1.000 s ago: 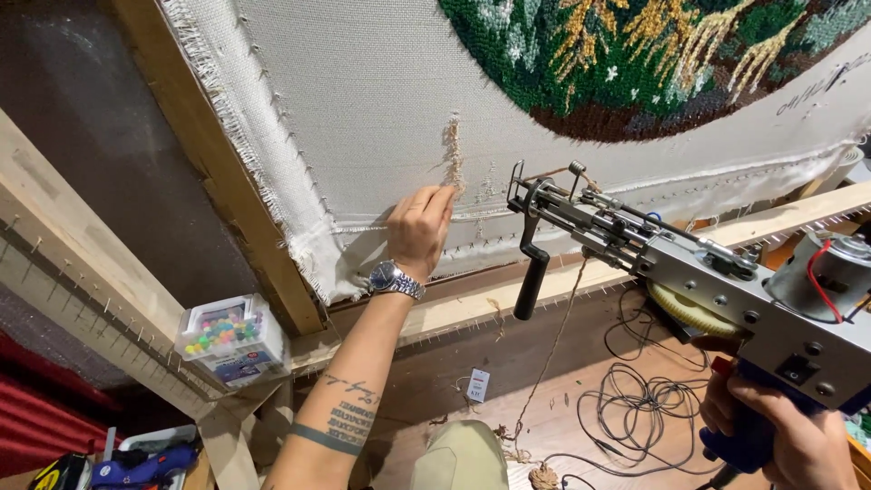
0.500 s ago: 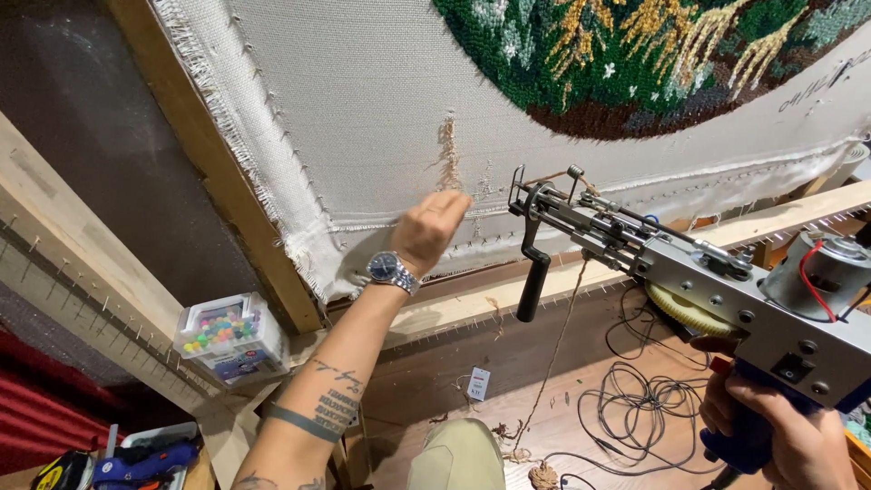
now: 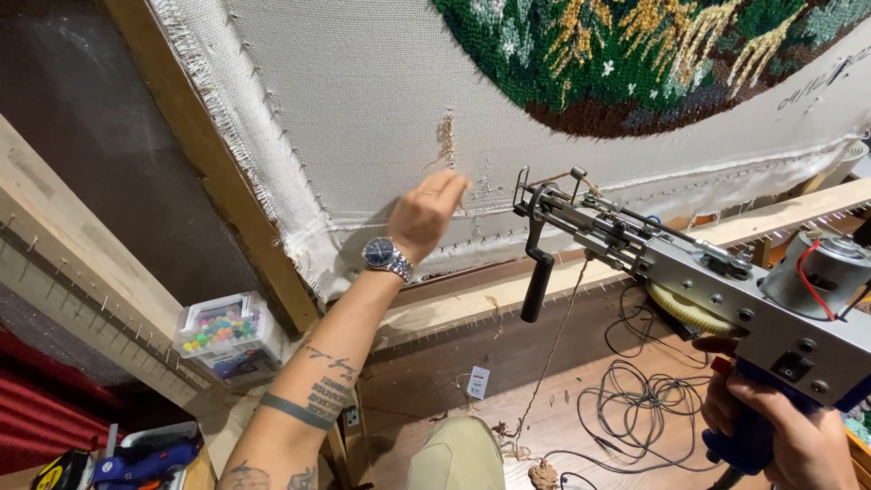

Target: Assembling and adjusting a rug tufting gun using various hand tools

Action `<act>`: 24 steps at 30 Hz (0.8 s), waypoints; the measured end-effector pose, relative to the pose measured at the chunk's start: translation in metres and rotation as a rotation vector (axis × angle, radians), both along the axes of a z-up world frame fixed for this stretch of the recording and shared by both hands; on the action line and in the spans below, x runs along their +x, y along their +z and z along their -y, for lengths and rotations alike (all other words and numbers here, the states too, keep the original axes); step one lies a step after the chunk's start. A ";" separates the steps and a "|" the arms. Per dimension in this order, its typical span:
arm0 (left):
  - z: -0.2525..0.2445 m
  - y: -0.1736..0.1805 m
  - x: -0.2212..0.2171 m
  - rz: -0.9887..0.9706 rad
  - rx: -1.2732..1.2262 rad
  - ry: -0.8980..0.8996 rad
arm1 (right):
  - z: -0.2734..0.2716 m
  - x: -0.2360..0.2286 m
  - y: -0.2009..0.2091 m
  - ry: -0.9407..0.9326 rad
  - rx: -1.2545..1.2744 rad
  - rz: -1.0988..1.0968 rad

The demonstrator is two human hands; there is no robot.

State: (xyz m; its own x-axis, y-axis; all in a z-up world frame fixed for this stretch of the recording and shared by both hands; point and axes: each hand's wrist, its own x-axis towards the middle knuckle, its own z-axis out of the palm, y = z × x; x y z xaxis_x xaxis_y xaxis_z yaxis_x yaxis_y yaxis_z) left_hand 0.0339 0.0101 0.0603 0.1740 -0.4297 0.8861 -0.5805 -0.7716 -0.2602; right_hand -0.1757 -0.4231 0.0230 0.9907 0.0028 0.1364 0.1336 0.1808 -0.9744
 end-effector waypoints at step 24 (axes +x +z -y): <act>-0.011 0.064 0.011 0.087 -0.034 0.150 | 0.013 -0.004 -0.014 -0.088 0.085 -0.163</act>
